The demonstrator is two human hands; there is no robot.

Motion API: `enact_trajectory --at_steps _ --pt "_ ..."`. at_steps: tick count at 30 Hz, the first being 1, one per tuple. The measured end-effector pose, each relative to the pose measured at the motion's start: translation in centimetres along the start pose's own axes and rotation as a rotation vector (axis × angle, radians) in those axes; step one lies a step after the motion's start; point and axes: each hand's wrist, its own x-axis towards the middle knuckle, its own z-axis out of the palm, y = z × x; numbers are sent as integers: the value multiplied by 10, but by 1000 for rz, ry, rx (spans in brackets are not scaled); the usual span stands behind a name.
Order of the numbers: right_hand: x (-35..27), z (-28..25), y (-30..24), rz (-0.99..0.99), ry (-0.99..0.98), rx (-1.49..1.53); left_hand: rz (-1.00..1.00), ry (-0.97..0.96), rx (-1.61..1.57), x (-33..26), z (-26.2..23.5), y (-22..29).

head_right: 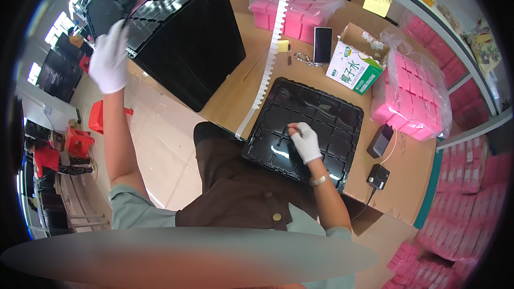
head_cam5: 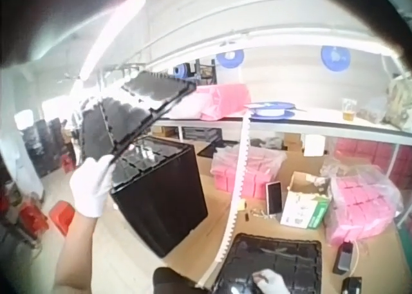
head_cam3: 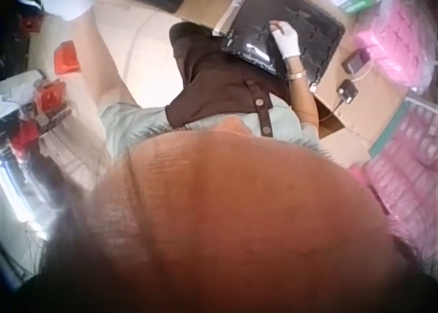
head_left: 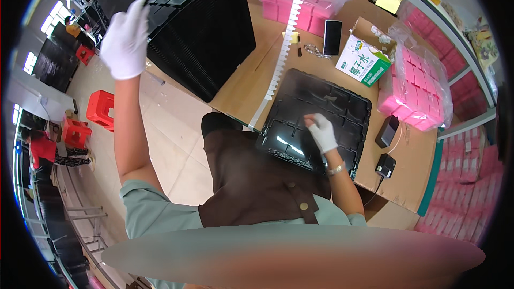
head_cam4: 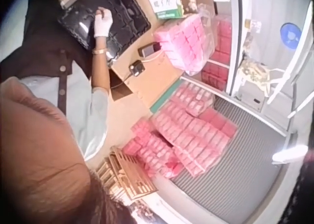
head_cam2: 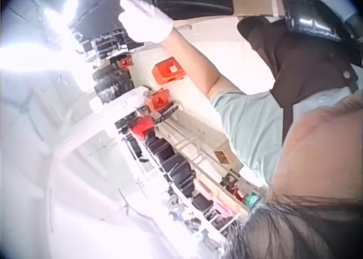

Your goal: The person assembles pink foam dividers into a black plastic tray by hand.

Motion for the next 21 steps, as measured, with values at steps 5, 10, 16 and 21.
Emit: enact_trajectory --at_steps 5,10,16,21 --pt "68 42 28 39 -94 -47 114 -256 51 -34 50 -3" --pt "145 86 28 261 73 559 25 -385 -98 -36 62 9" --pt "194 113 5 507 6 375 -49 -497 -155 -33 72 2" --pt "197 91 -16 295 -18 570 -79 -516 -218 -46 70 -2"
